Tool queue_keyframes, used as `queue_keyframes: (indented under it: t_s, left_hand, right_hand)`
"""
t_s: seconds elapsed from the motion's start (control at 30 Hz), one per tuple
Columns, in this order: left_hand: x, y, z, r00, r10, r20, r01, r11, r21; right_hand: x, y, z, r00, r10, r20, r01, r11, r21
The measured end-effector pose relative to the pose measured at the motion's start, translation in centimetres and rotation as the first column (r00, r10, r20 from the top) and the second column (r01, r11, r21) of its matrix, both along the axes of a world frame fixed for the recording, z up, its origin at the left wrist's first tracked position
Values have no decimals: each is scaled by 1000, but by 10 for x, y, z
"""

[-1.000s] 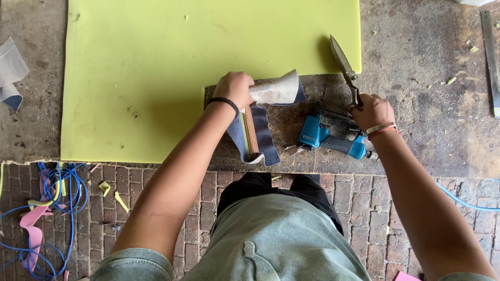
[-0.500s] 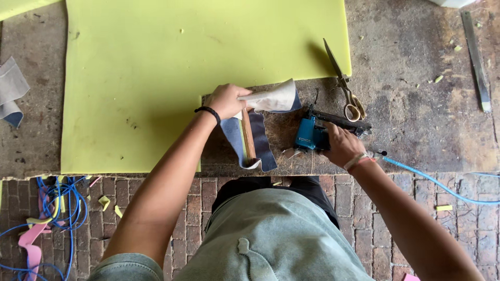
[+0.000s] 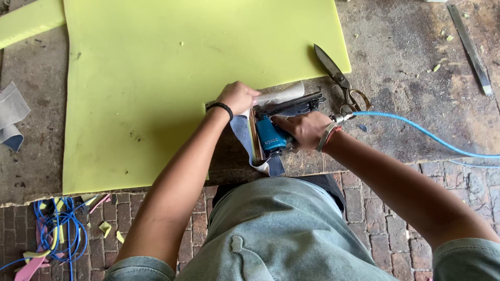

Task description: The person places a foam pad on a wooden board, wraps fabric around the pad and board, folds the fabric edges over the back, and uses a pneumatic nail gun to staple the fabric in place, trimming excess fabric with scissors.

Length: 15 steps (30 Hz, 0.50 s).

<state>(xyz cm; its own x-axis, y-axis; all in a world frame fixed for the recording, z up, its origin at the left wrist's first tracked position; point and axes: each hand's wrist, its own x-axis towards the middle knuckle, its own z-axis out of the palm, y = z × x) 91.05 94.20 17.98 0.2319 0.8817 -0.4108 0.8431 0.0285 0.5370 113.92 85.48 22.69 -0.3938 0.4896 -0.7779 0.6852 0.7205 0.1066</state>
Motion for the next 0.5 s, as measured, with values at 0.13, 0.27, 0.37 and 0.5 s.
queue_keyframes:
  t_s: [0.13,0.27,0.37,0.5]
  left_hand:
    - [3,-2,3,1000,-2,-16,2,1000,26]
    - [4,-1,7,999,-18,-40,17,1000,-19]
    - [3,0,6,997,-66,-38,66,998,-10]
    - [-15,-4,-8,973,-102,208,113,993,-40]
  right_hand:
    - [2,-5,-10,935,-82,-344,123,987,101]
    - [2,-5,-16,922,-61,-383,120,984,133]
    - [9,-7,-22,869,-78,-488,156,980,122]
    - [40,-31,-40,854,-273,-443,312,950,14]
